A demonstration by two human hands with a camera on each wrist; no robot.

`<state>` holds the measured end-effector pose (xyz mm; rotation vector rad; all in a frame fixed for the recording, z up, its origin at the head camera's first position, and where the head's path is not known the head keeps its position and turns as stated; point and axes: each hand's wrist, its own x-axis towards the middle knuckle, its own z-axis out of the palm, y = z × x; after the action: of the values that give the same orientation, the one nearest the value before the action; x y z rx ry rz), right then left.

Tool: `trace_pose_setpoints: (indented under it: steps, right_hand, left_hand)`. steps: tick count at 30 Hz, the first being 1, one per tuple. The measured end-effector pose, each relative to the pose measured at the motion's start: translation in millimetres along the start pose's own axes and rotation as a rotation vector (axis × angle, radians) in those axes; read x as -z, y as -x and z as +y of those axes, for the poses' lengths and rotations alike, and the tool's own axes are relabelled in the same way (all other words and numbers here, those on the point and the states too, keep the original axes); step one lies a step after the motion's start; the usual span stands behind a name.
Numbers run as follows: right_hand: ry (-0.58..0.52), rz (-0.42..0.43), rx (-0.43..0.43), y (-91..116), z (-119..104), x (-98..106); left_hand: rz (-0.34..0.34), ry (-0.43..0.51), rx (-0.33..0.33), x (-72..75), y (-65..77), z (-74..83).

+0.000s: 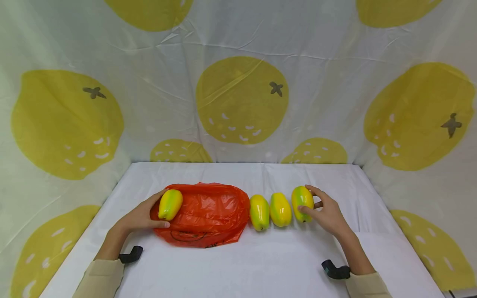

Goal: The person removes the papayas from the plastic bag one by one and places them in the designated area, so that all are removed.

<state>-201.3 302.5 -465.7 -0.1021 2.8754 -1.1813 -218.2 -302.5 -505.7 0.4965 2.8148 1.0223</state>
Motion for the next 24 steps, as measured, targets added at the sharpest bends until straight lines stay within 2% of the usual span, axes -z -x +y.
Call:
trace_pose_setpoints:
  steps: [13, 24]
  right_hand:
    - [0.037, -0.047, -0.005, -0.2, 0.4, -3.2]
    - [0.058, -0.081, -0.002, 1.3, 4.0, -2.6]
  left_hand:
    - [0.001, 0.012, -0.019, 0.9, 0.0, -1.9]
    - [-0.002, 0.014, 0.009, -1.2, 0.1, -1.5]
